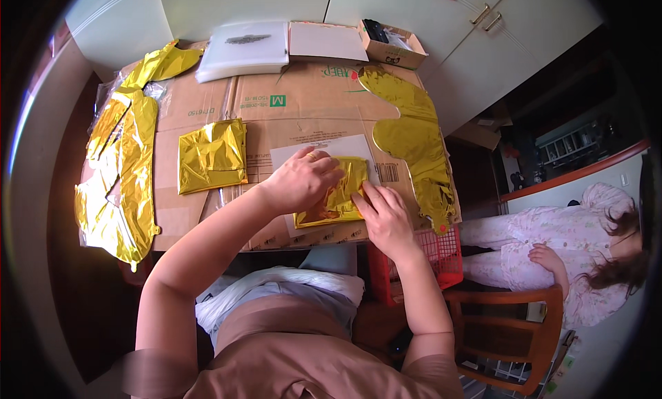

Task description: Placing gold-colored foil items onto cardboard inserts and sliding them into plastic sleeves.

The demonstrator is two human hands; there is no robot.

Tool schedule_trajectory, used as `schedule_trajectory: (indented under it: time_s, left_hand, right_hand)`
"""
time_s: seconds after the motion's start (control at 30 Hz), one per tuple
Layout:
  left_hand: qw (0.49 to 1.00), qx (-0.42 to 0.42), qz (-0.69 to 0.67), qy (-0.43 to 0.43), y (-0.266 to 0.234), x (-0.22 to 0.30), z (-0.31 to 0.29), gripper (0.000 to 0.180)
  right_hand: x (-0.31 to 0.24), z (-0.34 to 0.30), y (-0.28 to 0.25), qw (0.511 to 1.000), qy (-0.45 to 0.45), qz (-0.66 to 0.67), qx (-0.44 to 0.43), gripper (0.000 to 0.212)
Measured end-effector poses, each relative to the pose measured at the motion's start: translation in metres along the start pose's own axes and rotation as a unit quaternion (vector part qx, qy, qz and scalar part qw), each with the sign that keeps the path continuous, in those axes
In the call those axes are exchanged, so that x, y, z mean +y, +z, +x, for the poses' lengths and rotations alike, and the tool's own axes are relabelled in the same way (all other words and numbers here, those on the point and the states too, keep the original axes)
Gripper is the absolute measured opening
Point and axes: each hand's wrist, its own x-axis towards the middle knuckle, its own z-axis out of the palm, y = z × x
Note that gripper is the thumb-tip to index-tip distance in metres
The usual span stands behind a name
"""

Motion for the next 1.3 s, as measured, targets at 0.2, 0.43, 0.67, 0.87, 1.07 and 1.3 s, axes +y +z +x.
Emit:
schedule_trajectory:
  time_s: [0.2, 0.43, 0.67, 0.87, 1.07, 1.3]
  left_hand:
    - [0.982, 0.035, -0.030, -0.184, -0.019, 0.017, -0.040, 0.057]
    - [0.969, -0.017, 0.004, -0.248, -0.014, 0.055, -0.067, 0.091]
    - [0.969, -0.024, -0.022, -0.245, -0.020, 0.055, -0.075, 0.093]
    - [0.975, -0.004, -0.009, -0.222, -0.012, 0.046, -0.080, 0.081]
    - [0.979, 0.042, -0.009, -0.198, -0.010, 0.045, -0.085, 0.065]
    - [0.981, 0.067, -0.018, -0.178, -0.012, 0.041, -0.086, 0.059]
  right_hand:
    - [0.008, 0.003, 0.014, 0.999, 0.018, -0.022, -0.015, 0.056]
    - [0.013, 0.011, 0.017, 0.998, 0.029, -0.031, -0.041, 0.064]
    - [0.014, 0.010, -0.025, 0.991, 0.081, 0.105, -0.037, 0.067]
    - [0.029, -0.004, -0.007, 0.987, 0.104, 0.097, -0.068, 0.081]
    - [0.031, 0.015, -0.017, 0.982, 0.112, 0.124, -0.086, 0.091]
    - [0.049, 0.026, 0.000, 0.981, 0.093, 0.129, -0.108, 0.084]
